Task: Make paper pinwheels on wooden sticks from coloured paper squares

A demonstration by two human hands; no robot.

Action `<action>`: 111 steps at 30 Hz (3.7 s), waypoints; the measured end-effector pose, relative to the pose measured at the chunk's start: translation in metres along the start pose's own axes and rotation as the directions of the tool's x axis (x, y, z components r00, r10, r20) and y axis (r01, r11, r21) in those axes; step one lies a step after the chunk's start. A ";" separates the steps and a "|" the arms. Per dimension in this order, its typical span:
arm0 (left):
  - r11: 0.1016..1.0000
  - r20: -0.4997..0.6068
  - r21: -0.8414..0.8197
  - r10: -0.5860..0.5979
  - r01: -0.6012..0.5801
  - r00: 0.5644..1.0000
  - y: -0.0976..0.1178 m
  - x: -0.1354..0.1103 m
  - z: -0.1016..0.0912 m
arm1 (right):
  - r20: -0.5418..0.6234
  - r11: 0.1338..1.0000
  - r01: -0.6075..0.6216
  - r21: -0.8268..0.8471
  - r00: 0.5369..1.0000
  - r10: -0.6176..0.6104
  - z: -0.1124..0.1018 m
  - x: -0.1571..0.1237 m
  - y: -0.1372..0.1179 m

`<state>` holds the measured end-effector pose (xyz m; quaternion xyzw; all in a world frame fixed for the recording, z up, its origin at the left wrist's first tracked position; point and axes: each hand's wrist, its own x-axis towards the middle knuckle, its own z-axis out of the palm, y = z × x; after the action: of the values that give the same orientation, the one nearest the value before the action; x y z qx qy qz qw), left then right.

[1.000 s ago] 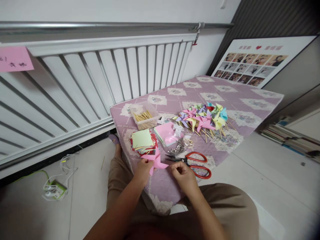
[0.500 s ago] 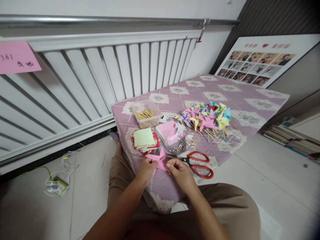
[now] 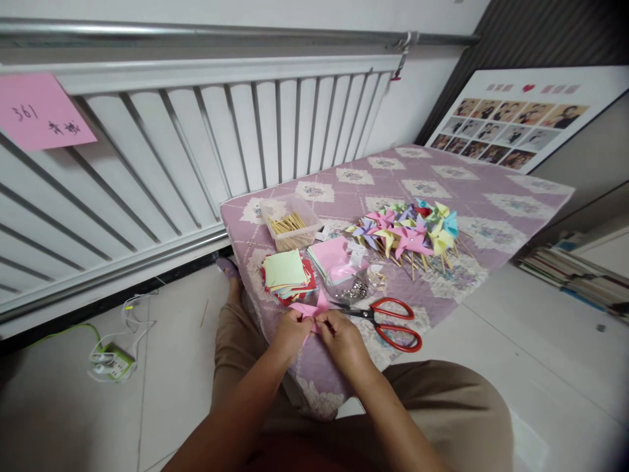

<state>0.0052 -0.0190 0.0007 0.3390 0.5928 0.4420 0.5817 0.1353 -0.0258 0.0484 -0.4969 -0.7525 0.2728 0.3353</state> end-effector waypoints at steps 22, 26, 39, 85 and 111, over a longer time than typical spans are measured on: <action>0.995 0.042 0.089 0.030 -0.034 0.999 0.004 -0.002 -0.006 | 0.054 0.999 0.012 0.040 0.998 -0.014 -0.002 0.005 0.010; 0.993 0.040 0.106 0.038 -0.042 0.998 0.004 -0.002 -0.006 | 0.061 0.997 -0.014 0.078 0.998 0.009 -0.003 0.005 0.010; 0.987 0.036 0.150 0.049 -0.054 0.998 -0.002 0.000 -0.006 | 0.104 0.950 -0.198 0.241 0.979 0.177 -0.001 0.005 0.012; 0.980 0.034 0.179 0.085 -0.090 0.996 0.008 -0.009 0.001 | 0.274 0.638 -0.474 0.606 0.878 0.392 -0.001 0.007 0.015; 0.954 0.007 0.266 0.143 -0.140 0.990 -0.005 -0.005 0.008 | 0.291 0.654 -0.460 0.601 0.888 0.357 0.006 0.003 0.035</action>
<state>0.0145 -0.0244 -0.0008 0.4525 0.6245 0.4012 0.4943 0.1490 -0.0113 0.0192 -0.4827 -0.4992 0.6225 0.3610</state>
